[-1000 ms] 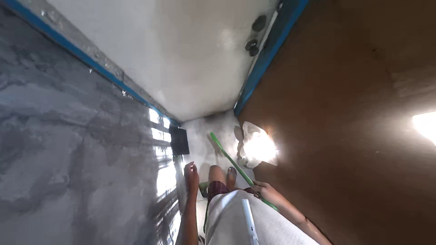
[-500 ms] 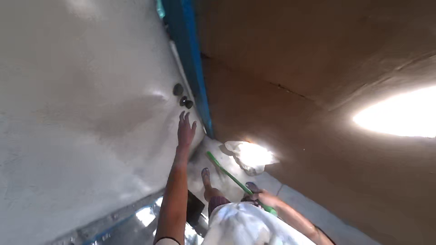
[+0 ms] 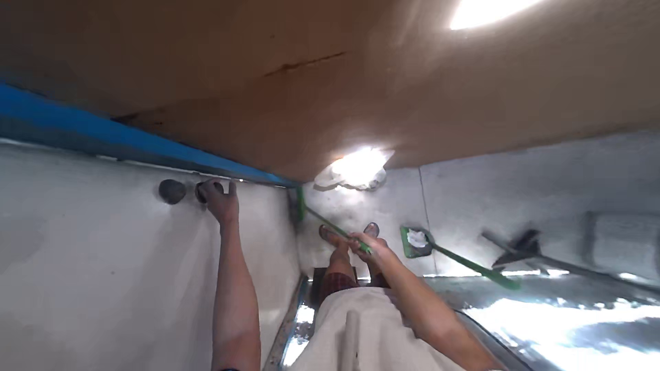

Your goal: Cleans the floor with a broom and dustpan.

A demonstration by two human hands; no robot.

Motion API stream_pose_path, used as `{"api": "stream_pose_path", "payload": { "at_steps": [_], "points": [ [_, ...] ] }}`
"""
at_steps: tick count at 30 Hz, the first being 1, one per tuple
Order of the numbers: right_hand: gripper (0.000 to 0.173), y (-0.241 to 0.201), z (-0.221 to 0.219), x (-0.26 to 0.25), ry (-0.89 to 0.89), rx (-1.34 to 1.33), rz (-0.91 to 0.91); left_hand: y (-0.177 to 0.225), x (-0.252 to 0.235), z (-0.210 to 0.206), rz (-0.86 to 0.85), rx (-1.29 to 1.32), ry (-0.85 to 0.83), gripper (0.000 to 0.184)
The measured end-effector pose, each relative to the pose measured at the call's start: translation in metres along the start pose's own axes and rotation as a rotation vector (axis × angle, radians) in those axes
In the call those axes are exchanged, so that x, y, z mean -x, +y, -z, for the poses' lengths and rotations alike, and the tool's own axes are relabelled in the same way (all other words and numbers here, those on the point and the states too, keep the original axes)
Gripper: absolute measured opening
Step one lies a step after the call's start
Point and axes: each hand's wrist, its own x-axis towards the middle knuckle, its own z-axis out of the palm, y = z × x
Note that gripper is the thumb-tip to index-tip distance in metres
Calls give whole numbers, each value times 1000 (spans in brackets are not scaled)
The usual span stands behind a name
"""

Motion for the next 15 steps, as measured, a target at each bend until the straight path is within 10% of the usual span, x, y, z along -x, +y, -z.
{"api": "stream_pose_path", "payload": {
  "at_steps": [8,15],
  "points": [
    [18,11,17,53,36,69,69,5,3,-6,-98,-102,-10,54],
    [25,-44,6,-18,-215,-210,-104,9,-1,0,-103,-216,-49,55]
  ]
}}
